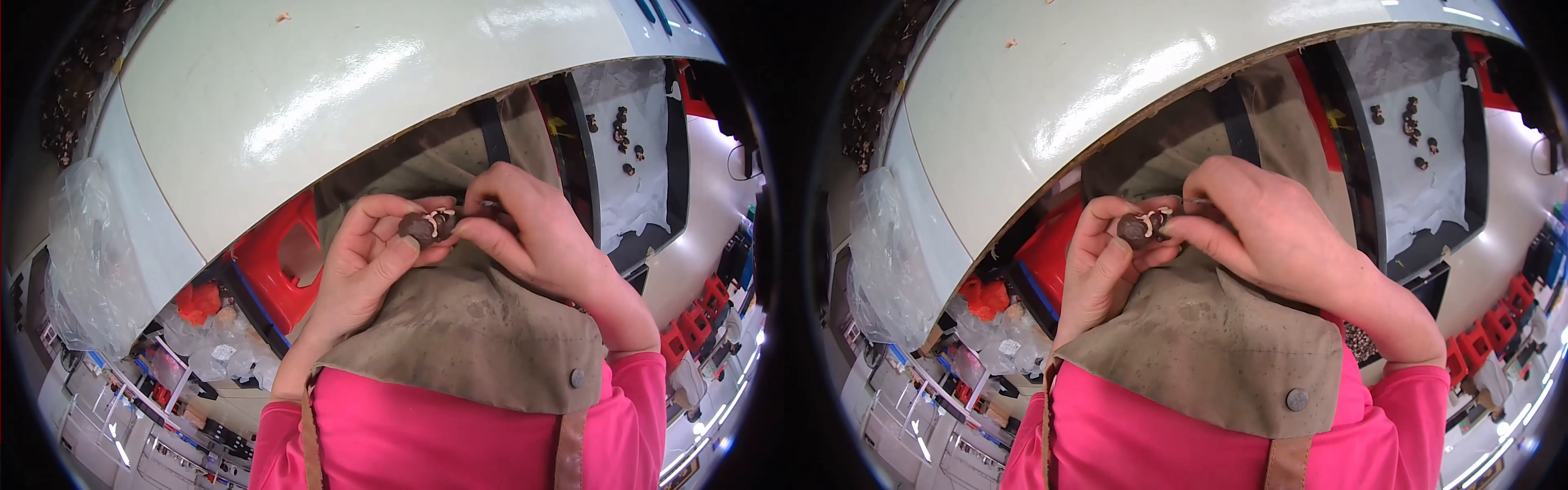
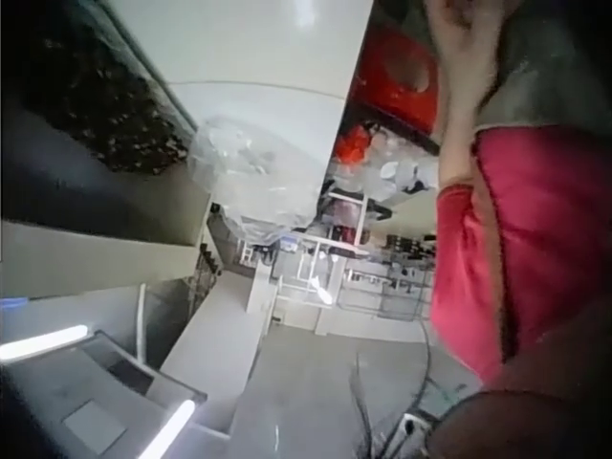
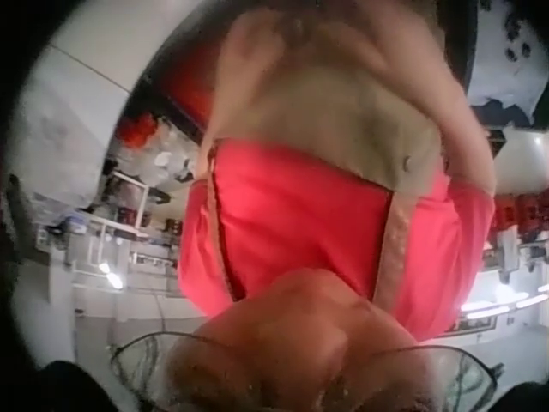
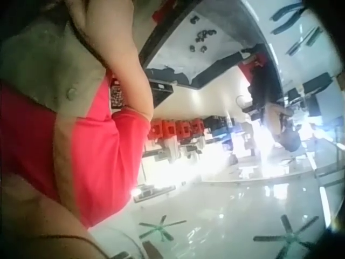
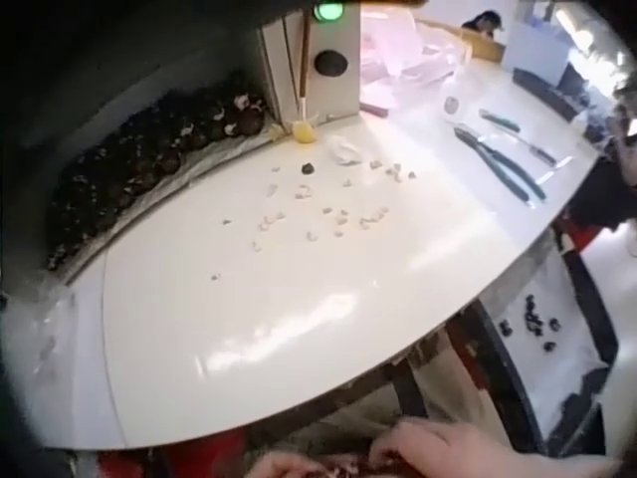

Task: Painting and detailing small toy figurines using a brush at a workbench.

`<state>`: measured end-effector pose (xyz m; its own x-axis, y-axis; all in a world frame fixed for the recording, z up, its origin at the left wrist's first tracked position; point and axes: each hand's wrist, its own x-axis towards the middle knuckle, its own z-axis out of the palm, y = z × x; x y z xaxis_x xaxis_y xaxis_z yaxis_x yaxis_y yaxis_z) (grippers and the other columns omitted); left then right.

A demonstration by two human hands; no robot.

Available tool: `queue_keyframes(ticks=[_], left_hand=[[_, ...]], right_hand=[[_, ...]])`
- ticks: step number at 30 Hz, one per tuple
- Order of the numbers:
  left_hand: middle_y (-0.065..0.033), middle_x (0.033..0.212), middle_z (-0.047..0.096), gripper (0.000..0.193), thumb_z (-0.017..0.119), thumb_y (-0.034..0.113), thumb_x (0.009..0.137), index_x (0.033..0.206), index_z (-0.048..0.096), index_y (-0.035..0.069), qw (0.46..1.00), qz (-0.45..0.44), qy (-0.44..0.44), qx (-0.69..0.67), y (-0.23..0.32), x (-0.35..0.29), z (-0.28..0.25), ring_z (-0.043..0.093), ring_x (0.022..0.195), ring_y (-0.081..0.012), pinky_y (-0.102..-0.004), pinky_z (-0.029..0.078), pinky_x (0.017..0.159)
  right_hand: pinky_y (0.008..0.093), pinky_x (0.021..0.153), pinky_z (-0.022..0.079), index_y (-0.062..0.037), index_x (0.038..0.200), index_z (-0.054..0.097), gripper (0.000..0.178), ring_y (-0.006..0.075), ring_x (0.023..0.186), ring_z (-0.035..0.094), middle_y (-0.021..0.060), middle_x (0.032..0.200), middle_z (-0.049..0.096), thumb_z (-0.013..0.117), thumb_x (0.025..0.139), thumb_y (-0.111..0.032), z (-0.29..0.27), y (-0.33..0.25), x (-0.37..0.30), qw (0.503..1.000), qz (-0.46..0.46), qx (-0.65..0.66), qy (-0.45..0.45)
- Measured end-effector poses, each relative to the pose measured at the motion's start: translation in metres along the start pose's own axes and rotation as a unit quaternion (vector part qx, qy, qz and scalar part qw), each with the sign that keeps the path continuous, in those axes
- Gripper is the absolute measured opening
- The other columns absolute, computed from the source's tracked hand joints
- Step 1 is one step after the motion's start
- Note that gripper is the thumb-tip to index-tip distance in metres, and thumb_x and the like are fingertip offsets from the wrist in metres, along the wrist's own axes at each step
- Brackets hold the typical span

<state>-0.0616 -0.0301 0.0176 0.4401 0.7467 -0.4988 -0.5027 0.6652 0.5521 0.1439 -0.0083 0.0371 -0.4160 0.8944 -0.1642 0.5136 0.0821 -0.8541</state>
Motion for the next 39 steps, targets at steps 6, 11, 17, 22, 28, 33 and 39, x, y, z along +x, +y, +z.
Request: queue_keyframes(ticks=[6, 11, 17, 22, 28, 33, 39], left_hand=[[-0.0151, 0.134, 0.04, 0.035, 0.06, -0.011, 0.081, 0.113, 0.05, 0.002, 0.992, 0.082, -0.07, 0.072, -0.001, 0.004, -0.005, 0.05, 0.117, -0.0199, -0.0349, 0.043, 0.1], [-0.014, 0.131, 0.041, 0.036, 0.063, -0.013, 0.078, 0.11, 0.054, 0.0, 0.986, 0.097, -0.068, 0.118, 0.002, 0.004, -0.004, 0.049, 0.116, -0.0186, -0.0351, 0.043, 0.101], [-0.0182, 0.131, 0.044, 0.036, 0.07, -0.01, 0.072, 0.104, 0.058, 0.001, 0.985, 0.079, -0.031, 0.151, 0.004, 0.006, -0.001, 0.051, 0.114, -0.0209, -0.0335, 0.043, 0.097], [-0.014, 0.128, 0.046, 0.039, 0.064, -0.01, 0.079, 0.115, 0.052, 0.0, 0.99, 0.074, -0.057, 0.105, 0.004, 0.006, -0.009, 0.052, 0.114, -0.0181, -0.0322, 0.046, 0.096], [-0.0166, 0.126, 0.05, 0.037, 0.06, -0.007, 0.083, 0.117, 0.046, 0.002, 0.996, 0.058, -0.059, 0.04, 0.007, 0.008, -0.008, 0.052, 0.115, -0.0188, -0.031, 0.043, 0.098], [-0.018, 0.126, 0.05, 0.033, 0.057, -0.004, 0.086, 0.117, 0.047, 0.002, 0.996, 0.056, -0.054, 0.037, 0.007, 0.01, -0.01, 0.052, 0.115, -0.0193, -0.0316, 0.043, 0.098], [-0.0188, 0.126, 0.051, 0.03, 0.055, 0.001, 0.089, 0.117, 0.047, 0.002, 0.999, 0.031, -0.034, 0.028, 0.005, 0.01, -0.007, 0.055, 0.111, -0.0197, -0.0319, 0.045, 0.096]], right_hand=[[0.028, 0.07, 0.046, -0.0009, 0.097, 0.056, 0.016, 0.0199, 0.079, 0.059, 0.0095, 0.087, 0.059, 0.063, 0.083, -0.005, 0.001, 0.003, 0.002, 0.992, 0.024, 0.125, 0.01], [0.0272, 0.071, 0.046, 0.0001, 0.096, 0.057, 0.014, 0.0172, 0.081, 0.059, 0.0085, 0.088, 0.06, 0.062, 0.083, -0.003, -0.001, 0.012, 0.005, 0.991, 0.007, 0.136, -0.011], [0.0266, 0.073, 0.047, 0.0005, 0.096, 0.058, 0.011, 0.0142, 0.081, 0.06, 0.0078, 0.088, 0.063, 0.058, 0.086, -0.005, -0.003, 0.007, 0.007, 0.983, 0.083, 0.162, -0.024], [0.0275, 0.073, 0.047, 0.0006, 0.095, 0.058, 0.011, 0.0175, 0.08, 0.061, 0.009, 0.087, 0.062, 0.058, 0.086, -0.006, -0.003, 0.005, 0.012, 0.982, 0.083, 0.164, -0.045], [0.0319, 0.074, 0.046, -0.0003, 0.1, 0.059, 0.017, 0.025, 0.083, 0.058, 0.0118, 0.09, 0.059, 0.05, 0.089, -0.009, -0.01, 0.005, 0.009, 0.994, 0.016, 0.096, -0.041], [0.0348, 0.073, 0.046, -0.0024, 0.105, 0.059, 0.02, 0.0288, 0.083, 0.057, 0.0132, 0.091, 0.058, 0.049, 0.088, -0.009, -0.017, 0.001, 0.008, 0.998, 0.023, 0.008, -0.054], [0.0369, 0.071, 0.046, -0.0048, 0.104, 0.058, 0.02, 0.0304, 0.081, 0.058, 0.0115, 0.09, 0.06, 0.056, 0.084, -0.007, -0.021, 0.001, 0.007, 0.999, -0.018, -0.023, -0.024]])
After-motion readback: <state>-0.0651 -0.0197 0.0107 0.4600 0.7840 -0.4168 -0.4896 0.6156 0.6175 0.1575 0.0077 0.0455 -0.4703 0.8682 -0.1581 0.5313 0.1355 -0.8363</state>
